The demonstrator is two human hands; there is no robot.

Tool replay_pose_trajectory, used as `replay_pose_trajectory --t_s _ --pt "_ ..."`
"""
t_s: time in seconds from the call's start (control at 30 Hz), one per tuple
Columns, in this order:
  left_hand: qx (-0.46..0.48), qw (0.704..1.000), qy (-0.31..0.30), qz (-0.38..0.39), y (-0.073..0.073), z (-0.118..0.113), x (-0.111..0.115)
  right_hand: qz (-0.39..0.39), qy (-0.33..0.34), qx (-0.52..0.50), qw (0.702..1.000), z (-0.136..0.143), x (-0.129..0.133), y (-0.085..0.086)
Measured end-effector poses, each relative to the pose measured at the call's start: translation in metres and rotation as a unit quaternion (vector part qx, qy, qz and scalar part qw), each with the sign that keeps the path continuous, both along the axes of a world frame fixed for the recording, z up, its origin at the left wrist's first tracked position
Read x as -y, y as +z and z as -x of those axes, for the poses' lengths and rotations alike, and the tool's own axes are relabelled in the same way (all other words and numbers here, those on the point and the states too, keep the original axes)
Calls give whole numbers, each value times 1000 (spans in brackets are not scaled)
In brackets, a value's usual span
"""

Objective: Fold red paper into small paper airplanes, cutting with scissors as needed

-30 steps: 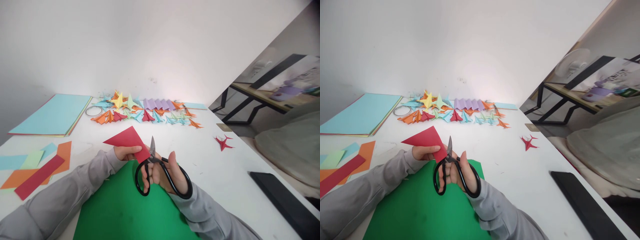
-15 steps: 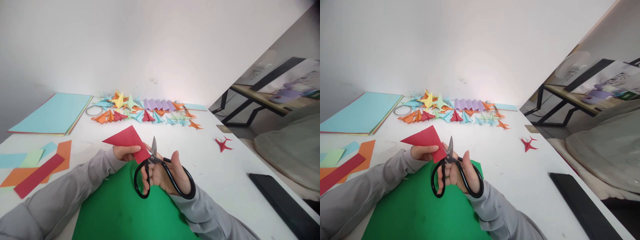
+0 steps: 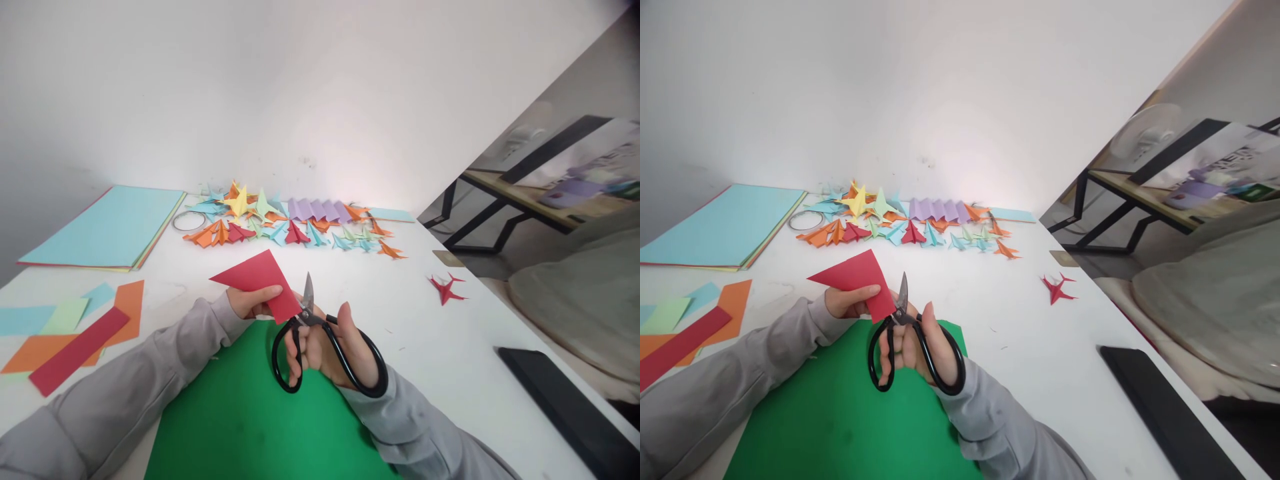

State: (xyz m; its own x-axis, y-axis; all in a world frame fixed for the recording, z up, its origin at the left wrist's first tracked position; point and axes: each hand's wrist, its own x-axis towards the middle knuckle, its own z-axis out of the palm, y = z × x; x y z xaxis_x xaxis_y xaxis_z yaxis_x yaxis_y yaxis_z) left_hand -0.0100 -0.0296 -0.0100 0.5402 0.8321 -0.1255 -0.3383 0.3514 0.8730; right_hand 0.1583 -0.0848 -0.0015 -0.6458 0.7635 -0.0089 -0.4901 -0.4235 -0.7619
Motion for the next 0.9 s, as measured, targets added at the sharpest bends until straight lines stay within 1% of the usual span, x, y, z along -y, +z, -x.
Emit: replay_pose_trajectory --t_s 0.23,0.4,0.5,0.77,0.9 --pt "-2 999 -48 9 0 1 0 -1 1 -7 1000 2 -1 -5" --pt "30 997 -62 36 0 1 -1 10 1 -2 1000 0 -1 -1" --pt "49 996 -71 37 1 1 0 10 4 15 1000 -2 -1 2" --pt "70 996 -60 17 8 -3 3 -10 11 6 1000 -3 -1 1" --pt "68 996 -31 53 6 -1 5 -20 4 11 1000 -3 -1 1"
